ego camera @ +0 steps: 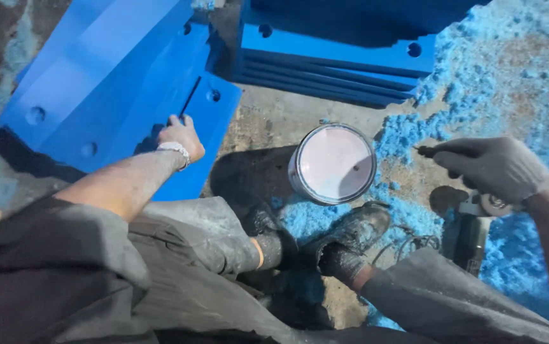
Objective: Cleaning and deburring blue plastic parts using a hand tool on a factory floor.
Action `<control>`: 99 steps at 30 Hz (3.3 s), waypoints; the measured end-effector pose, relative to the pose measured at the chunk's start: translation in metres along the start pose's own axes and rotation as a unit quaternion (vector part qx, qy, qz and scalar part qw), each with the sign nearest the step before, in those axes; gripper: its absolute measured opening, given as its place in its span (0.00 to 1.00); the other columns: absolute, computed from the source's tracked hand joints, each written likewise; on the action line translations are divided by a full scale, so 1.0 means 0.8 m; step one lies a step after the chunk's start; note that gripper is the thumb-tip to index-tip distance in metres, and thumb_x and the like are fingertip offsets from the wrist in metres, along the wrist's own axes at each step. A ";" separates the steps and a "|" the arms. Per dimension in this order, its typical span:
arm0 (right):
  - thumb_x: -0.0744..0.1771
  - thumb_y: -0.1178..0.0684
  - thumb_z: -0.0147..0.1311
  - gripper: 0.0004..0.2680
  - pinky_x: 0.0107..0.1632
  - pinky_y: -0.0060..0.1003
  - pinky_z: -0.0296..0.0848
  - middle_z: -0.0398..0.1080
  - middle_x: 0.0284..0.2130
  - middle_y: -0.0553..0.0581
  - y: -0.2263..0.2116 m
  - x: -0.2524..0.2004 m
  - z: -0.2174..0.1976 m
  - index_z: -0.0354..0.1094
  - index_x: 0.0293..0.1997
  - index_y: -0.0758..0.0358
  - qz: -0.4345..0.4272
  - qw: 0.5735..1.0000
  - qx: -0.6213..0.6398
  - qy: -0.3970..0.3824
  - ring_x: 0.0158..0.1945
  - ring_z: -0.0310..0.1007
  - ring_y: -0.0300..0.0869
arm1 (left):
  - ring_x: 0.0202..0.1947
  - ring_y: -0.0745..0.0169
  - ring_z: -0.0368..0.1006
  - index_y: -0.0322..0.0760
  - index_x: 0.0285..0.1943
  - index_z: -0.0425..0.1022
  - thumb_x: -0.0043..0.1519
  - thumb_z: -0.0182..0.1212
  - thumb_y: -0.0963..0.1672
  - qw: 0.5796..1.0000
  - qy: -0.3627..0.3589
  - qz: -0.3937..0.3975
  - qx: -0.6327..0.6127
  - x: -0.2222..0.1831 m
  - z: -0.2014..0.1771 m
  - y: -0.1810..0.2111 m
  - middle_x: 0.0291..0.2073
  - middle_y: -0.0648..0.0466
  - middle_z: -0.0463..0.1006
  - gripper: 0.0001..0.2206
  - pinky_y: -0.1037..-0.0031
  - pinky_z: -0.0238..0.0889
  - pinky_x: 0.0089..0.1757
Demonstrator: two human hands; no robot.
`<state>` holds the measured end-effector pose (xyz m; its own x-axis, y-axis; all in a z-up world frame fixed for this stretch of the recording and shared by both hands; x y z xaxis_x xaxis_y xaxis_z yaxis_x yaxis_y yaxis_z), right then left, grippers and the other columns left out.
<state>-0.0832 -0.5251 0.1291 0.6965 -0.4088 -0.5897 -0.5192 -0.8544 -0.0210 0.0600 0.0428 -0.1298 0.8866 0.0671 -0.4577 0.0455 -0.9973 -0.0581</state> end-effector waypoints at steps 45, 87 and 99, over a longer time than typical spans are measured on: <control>0.65 0.38 0.58 0.15 0.45 0.46 0.78 0.80 0.44 0.53 0.014 -0.055 -0.064 0.77 0.57 0.42 -0.107 0.994 0.012 0.020 0.42 0.80 0.45 | 0.67 0.30 0.51 0.29 0.68 0.64 0.31 0.84 0.62 0.916 0.142 0.367 -0.084 -0.093 -0.251 0.278 0.64 0.36 0.57 0.58 0.29 0.50 0.57; 0.70 0.34 0.49 0.14 0.41 0.49 0.79 0.80 0.34 0.54 -0.019 -0.025 -0.013 0.81 0.46 0.44 -0.053 0.960 -0.273 0.021 0.36 0.80 0.50 | 0.62 0.36 0.57 0.32 0.71 0.56 0.34 0.79 0.52 0.848 0.094 0.514 -0.092 -0.250 -0.178 0.408 0.58 0.38 0.62 0.53 0.37 0.49 0.59; 0.70 0.51 0.47 0.12 0.39 0.46 0.80 0.81 0.32 0.62 -0.036 -0.055 0.016 0.81 0.43 0.59 -0.050 0.942 -0.323 -0.075 0.35 0.82 0.50 | 0.64 0.33 0.54 0.33 0.73 0.53 0.37 0.82 0.58 0.856 0.073 0.503 -0.094 -0.254 -0.180 0.411 0.62 0.35 0.59 0.57 0.34 0.45 0.59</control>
<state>-0.1054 -0.4784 0.1458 0.6228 -0.3065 -0.7199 -0.0107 -0.9233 0.3839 -0.0388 -0.3029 0.0716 0.5688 -0.8190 -0.0762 -0.7132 -0.5372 0.4504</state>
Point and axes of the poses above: each hand's wrist, its own x-axis towards the middle knuckle, its own z-axis out of the palm, y = z × x, the point moved 6 cm from there along x, towards the middle knuckle
